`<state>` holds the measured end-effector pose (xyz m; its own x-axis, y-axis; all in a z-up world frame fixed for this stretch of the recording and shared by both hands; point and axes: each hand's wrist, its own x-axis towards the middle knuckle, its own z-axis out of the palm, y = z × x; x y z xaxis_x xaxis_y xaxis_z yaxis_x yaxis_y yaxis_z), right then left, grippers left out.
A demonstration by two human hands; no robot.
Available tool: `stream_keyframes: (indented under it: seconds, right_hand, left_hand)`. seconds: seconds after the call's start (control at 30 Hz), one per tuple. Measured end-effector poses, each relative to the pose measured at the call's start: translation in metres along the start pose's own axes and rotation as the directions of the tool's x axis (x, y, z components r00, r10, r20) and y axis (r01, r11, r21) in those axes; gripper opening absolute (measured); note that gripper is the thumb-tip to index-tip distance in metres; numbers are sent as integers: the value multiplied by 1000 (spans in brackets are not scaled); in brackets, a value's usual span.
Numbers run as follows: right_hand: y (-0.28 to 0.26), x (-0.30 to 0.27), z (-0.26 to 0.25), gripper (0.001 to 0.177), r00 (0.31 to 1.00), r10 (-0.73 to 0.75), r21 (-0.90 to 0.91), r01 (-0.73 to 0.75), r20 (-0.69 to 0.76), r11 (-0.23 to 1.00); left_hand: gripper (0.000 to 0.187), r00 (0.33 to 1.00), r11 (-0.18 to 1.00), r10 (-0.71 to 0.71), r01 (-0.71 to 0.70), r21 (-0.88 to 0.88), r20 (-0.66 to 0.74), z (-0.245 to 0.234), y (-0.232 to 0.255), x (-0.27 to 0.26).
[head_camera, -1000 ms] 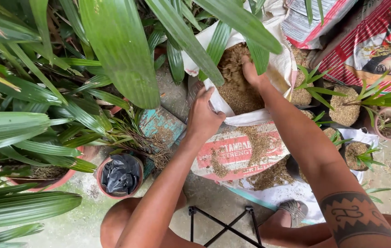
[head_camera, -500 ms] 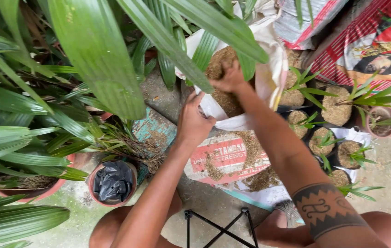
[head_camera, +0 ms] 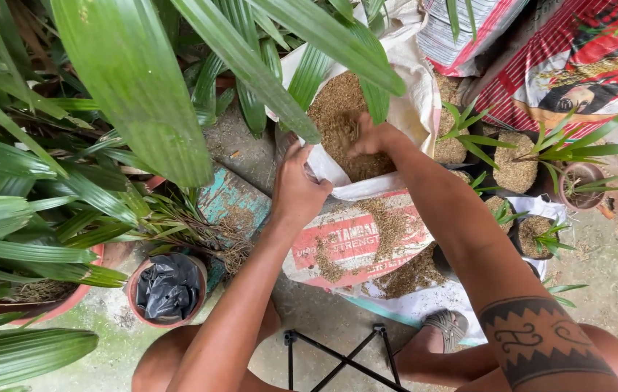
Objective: The person is transplanting seedlings into small nursery pots by filling them with soil from a large bag and carefully placing the plants.
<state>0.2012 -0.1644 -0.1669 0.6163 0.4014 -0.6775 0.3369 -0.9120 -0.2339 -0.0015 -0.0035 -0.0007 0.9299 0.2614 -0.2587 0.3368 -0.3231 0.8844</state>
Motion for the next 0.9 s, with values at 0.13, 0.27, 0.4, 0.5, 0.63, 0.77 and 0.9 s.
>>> stream_keyframes:
  seconds: [0.13,0.27,0.4,0.5,0.63,0.77,0.9]
  right_hand:
    - [-2,47,17,90,957,-1,370,113,-289,922]
    - [-47,5,-16,97,914,145,703,182,-378,688]
    - [-30,26,-24,110,907,78,728,278,-413,627]
    - [-40,0,-51,97,969,103,654,72,-225,753]
    - [-34,2,-54,55,838,89,327,111,-538,939]
    - [-47,-20,-58,73,882,157,673,212,-444,708]
    - [26,61,4,103,932,172,820,181,-319,543]
  left_hand:
    - [70,1000,1000,-12,12,-13,13,-6,6,-1]
    - [71,1000,1000,9,-8,-13,23,-4,-1,3]
    - [69,999,1000,-14,14,4,29,-1,-3,10]
    - [80,993,990,-114,112,92,20,10,-19,24]
    - [76,997,992,-71,71,106,1,11,-21,25]
    - [82,996,989,-85,83,122,12,13,-23,24]
    - [67,999,998,44,-44,37,9,-4,-5,10]
